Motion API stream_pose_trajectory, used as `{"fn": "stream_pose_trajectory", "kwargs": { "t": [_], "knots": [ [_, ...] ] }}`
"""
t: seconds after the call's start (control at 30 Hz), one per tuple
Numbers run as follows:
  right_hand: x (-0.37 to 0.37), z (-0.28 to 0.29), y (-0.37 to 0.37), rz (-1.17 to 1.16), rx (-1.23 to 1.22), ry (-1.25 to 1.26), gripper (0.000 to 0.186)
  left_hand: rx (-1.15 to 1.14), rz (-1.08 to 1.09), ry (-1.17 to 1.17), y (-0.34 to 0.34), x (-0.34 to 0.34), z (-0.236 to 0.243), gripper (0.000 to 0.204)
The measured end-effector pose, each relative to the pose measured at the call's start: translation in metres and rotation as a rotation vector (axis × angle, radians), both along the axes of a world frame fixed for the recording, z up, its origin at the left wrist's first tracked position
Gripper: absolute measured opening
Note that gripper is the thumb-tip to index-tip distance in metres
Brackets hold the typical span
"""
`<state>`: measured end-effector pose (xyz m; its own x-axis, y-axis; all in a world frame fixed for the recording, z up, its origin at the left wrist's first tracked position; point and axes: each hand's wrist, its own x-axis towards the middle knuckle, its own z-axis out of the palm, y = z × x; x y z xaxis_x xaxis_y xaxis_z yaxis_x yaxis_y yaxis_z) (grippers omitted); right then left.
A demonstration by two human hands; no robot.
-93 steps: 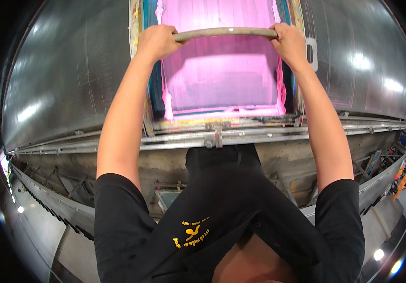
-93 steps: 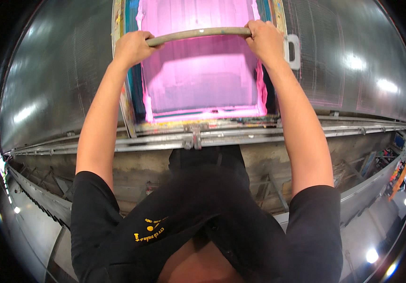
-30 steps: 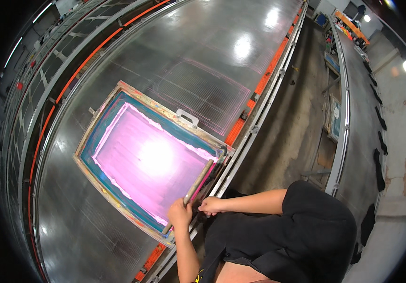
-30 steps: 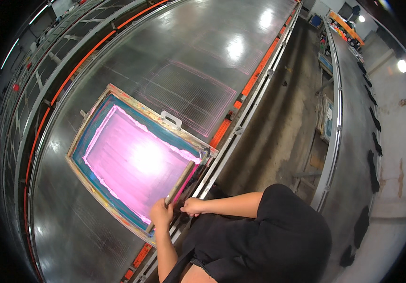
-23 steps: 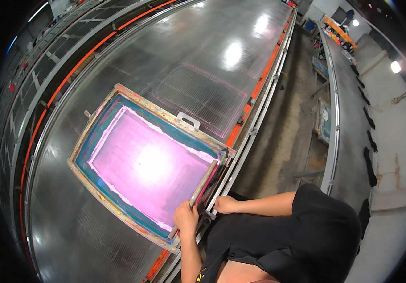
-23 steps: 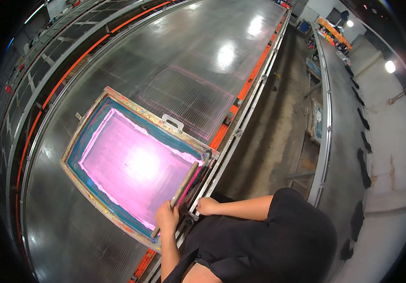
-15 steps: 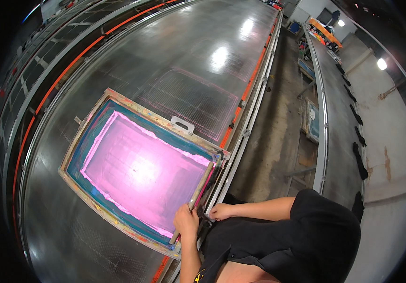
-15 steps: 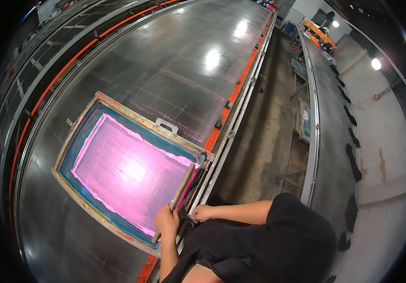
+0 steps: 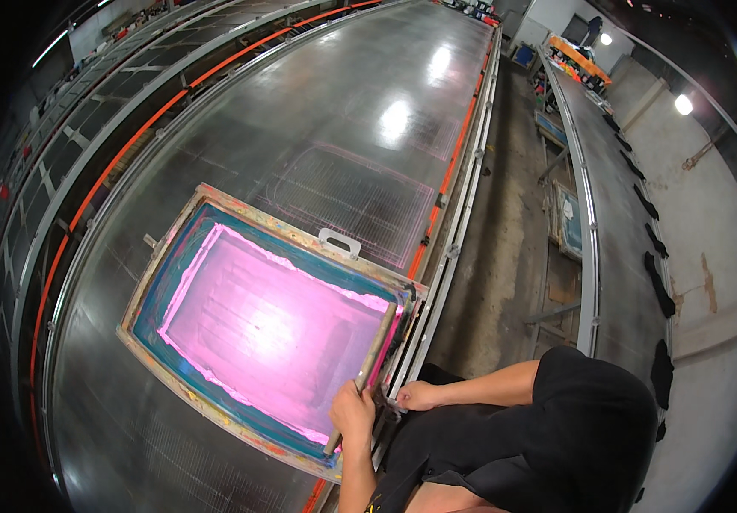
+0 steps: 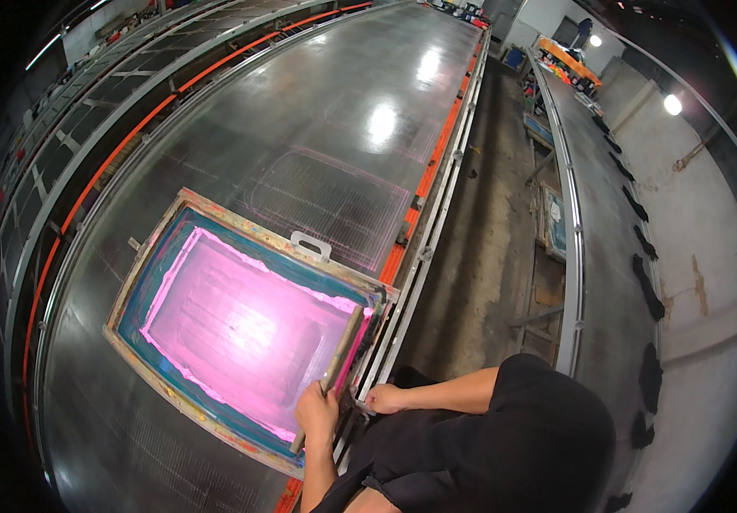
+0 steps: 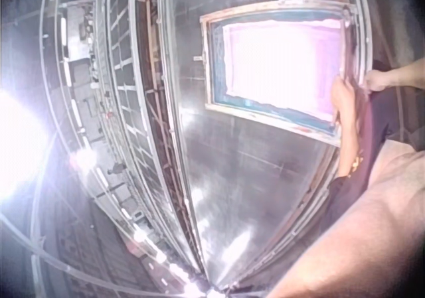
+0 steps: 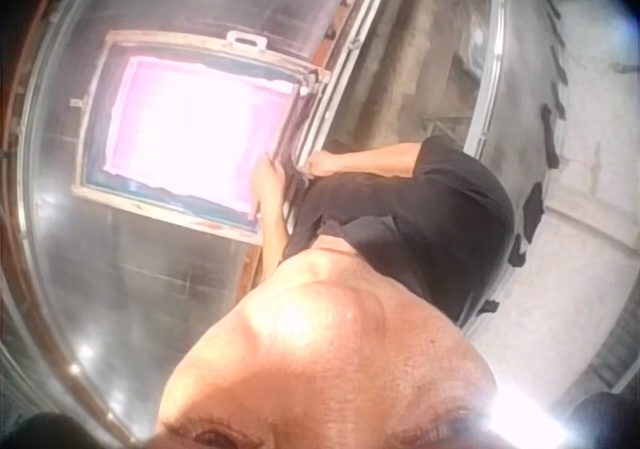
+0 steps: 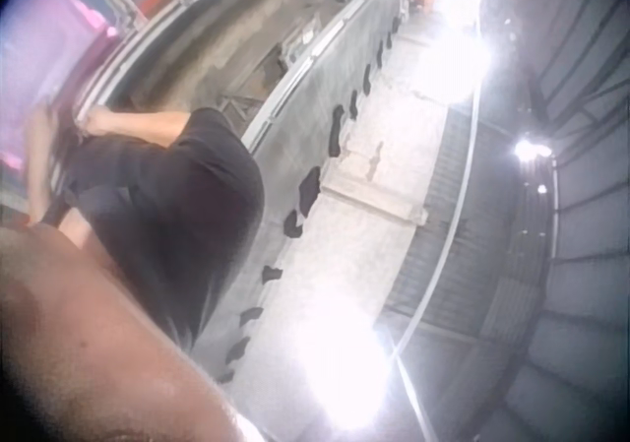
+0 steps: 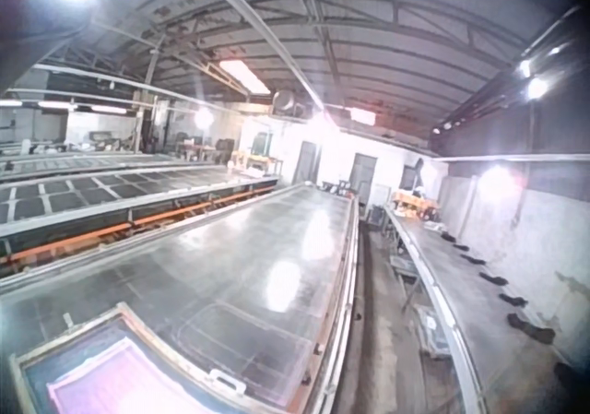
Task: The person uses a squeegee to pull pink ink across a screen printing frame mounted on a conveyor system. The operator repeatedly moves the squeegee back and forth to ensure even ink distribution across the mesh surface.
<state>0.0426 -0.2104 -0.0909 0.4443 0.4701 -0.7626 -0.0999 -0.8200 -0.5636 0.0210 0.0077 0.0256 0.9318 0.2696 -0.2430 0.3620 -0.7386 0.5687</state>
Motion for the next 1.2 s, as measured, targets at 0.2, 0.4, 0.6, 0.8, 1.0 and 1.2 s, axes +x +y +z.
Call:
{"fn": "stream_pose_trajectory", "kwargs": {
  "t": [0.2,0.4,0.6,0.8,1.0,1.2],
  "knots": [
    [0.001,0.000,-0.004,0.001,0.070,0.039,0.026,-0.017,0.003,0.030,-0.001,0.000,0.009,0.024],
    [0.009,0.005,-0.011,0.058,0.190,0.109,0.029,-0.041,0.018,0.021,0.000,-0.002,0.013,0.022],
    [0.013,0.002,-0.013,0.217,0.147,0.013,0.028,0.015,-0.011,0.034,-0.011,-0.002,0.010,0.021],
    [0.021,0.007,0.000,0.243,0.164,-0.008,0.024,0.008,0.048,0.015,-0.010,-0.006,0.007,0.022],
    [0.017,0.012,-0.002,0.232,0.205,0.055,0.017,-0.026,0.047,-0.016,-0.005,-0.013,0.014,0.019],
    [0.025,0.020,-0.011,0.224,0.231,0.119,0.018,-0.026,0.085,-0.042,-0.011,-0.017,0.005,0.019]
  ]
}}
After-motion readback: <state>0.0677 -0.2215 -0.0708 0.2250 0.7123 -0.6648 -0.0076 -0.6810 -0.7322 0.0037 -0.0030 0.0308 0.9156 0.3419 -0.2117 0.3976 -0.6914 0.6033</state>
